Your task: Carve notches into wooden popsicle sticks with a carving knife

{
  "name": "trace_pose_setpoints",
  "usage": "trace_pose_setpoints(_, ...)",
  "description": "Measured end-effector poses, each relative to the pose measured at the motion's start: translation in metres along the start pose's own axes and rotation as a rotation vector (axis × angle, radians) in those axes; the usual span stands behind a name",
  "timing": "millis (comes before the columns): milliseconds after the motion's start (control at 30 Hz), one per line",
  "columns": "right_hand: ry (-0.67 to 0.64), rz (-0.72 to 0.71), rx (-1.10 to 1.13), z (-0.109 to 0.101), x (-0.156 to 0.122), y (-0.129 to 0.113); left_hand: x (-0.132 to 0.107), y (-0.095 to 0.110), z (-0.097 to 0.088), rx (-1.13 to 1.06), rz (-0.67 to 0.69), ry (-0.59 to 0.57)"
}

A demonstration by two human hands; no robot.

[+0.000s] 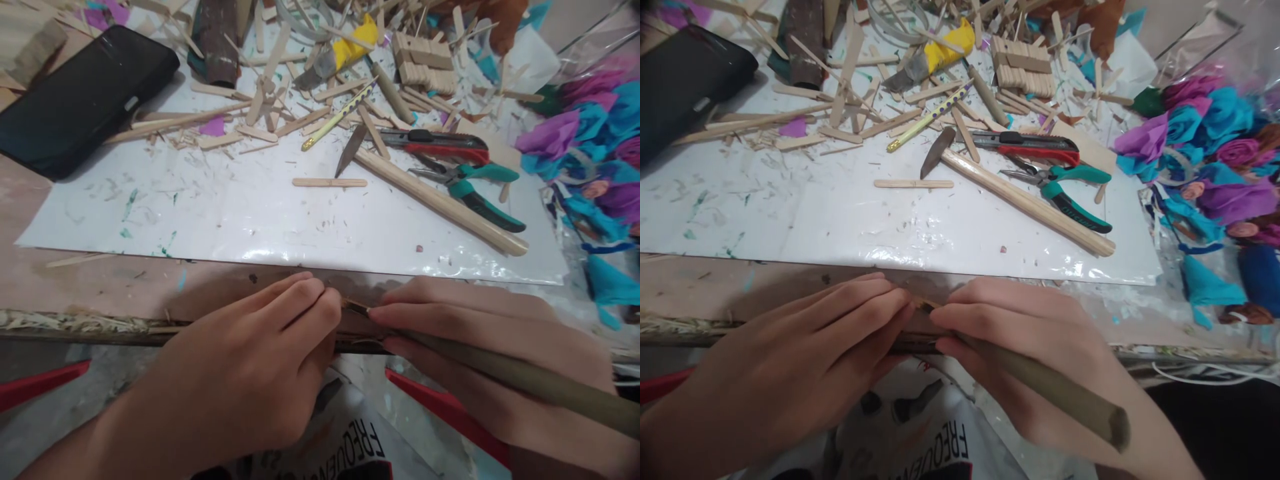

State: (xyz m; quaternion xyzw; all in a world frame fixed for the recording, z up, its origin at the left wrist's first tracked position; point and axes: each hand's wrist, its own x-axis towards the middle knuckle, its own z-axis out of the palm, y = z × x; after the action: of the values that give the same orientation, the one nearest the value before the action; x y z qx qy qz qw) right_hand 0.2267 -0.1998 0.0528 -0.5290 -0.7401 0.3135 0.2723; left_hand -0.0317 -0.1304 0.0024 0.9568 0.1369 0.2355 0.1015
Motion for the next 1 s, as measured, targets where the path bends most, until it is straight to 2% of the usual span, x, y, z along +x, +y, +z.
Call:
trace_pose_setpoints(267,0.028,-0.064,0.001,0.0,0.002,0.003,0.0,0.0,0.002,-0.002,-0.007,0.004)
trace_pose_setpoints(400,-0.006,-0.092,-0.008,0.0,0.002,0.006,-0.001,-0.001,0.002,-0.005,0.01,0.005)
trace_pose_setpoints(500,-0.01,-0.032,-0.003,0.002,-0.001,0.006,-0.002,-0.002,0.001,-0.017,0.002,0.0)
trace_pose_setpoints(667,0.134,0.064,0.007,0.004,-0.005,0.003,-0.002,-0.002,-0.001,-0.012,-0.001,-0.013)
trace_pose_setpoints(767,0.174,0.112,0.018,0.003,-0.002,0.004,-0.003,-0.001,-0.001,0.014,0.019,-0.022)
trace_pose_setpoints(1000,0.119,0.19,-0.021,0.007,0.005,0.003,-0.004,-0.001,0.001,-0.015,-0.017,0.0)
